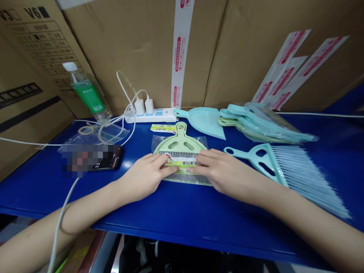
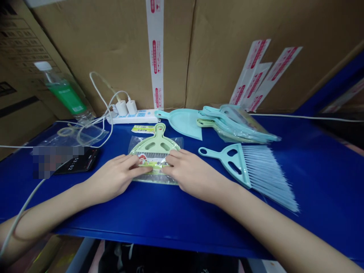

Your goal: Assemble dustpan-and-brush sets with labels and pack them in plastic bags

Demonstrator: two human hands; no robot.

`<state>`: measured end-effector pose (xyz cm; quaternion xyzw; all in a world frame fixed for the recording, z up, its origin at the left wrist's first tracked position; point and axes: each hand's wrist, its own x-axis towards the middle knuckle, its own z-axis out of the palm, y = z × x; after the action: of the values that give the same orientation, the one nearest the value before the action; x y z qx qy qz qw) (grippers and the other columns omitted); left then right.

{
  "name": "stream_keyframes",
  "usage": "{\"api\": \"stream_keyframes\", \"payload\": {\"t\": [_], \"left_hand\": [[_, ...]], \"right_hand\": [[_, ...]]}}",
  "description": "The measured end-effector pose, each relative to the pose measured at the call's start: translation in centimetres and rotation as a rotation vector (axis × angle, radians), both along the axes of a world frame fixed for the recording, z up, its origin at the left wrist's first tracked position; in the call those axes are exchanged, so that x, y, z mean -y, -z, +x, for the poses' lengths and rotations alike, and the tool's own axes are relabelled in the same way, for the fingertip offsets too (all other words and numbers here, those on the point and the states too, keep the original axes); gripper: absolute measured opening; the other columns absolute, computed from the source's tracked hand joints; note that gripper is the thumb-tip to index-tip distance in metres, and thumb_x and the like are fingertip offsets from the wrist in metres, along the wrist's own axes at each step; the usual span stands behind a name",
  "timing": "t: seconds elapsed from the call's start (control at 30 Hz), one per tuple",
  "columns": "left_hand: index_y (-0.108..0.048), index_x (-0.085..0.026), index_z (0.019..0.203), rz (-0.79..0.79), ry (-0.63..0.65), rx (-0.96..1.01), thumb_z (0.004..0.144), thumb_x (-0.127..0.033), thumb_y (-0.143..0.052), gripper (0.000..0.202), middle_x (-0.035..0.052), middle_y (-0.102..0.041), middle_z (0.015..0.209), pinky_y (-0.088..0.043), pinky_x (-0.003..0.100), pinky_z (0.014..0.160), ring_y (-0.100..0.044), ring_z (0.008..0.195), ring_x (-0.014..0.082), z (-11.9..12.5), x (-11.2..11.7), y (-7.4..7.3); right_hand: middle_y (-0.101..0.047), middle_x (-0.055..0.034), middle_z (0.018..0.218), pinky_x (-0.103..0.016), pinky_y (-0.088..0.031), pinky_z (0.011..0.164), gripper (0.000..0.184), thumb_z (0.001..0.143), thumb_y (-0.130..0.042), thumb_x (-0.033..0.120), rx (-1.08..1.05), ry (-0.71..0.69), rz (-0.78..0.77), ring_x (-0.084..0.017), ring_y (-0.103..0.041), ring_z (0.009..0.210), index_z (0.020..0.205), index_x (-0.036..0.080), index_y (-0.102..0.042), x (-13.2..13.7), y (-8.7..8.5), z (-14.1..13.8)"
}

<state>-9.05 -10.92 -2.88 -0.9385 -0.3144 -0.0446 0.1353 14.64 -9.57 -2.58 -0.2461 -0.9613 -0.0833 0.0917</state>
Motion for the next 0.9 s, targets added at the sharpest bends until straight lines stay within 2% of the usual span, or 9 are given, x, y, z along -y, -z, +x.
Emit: {"api": "stream_keyframes", "payload": {"t": [0.23,0.37,0.6,0.9], "left_hand": [[-0.068,-0.026,0.111,0.018,-0.074,-0.015,0.08,0.0,-0.044,0.047,0.0044,-0.056,0.08,-0.044,0.031,0.068,-0.055,0.079,0.0194,-0.4,0.0,-0.5],[-0.072,-0.027,0.103,0.059,-0.112,-0.022,0.076,0.0,-0.047,0.046,0.0038,-0.054,0.074,-0.043,0.031,0.065,-0.053,0.074,0.0201,-0.7,0.0,-0.7],[-0.075,-0.028,0.093,0.079,-0.143,-0.013,0.071,0.005,-0.046,0.049,0.0021,-0.052,0.067,-0.041,0.03,0.059,-0.048,0.065,0.019,-1.2,0.0,-1.2],[-0.076,-0.025,0.083,0.066,-0.218,-0.048,0.069,0.005,-0.044,0.046,0.0024,-0.055,0.065,-0.043,0.03,0.057,-0.051,0.066,0.0198,-1.7,-0.1,-1.7]], "right_hand": [[-0.062,-0.005,0.074,-0.033,-0.042,0.067,0.036,0.075,-0.048,-0.001,-0.007,0.03,-0.066,-0.021,-0.055,0.077,0.087,0.023,-0.073,-0.3,-0.6,0.9],[-0.061,-0.0046,0.071,-0.034,-0.042,0.07,0.039,0.076,-0.046,0.0,-0.025,0.038,-0.104,-0.021,-0.053,0.076,0.083,0.025,-0.074,-0.5,-0.6,1.5],[-0.061,-0.0032,0.063,-0.033,-0.045,0.069,0.047,0.074,-0.043,-0.002,-0.035,0.036,-0.15,-0.019,-0.051,0.068,0.089,0.027,-0.077,-1.0,-0.7,2.4],[-0.063,-0.0027,0.062,-0.029,-0.045,0.061,0.046,0.072,-0.045,-0.002,-0.034,0.091,-0.229,-0.017,-0.056,0.065,0.083,0.028,-0.078,-1.3,-1.3,3.4]]}}
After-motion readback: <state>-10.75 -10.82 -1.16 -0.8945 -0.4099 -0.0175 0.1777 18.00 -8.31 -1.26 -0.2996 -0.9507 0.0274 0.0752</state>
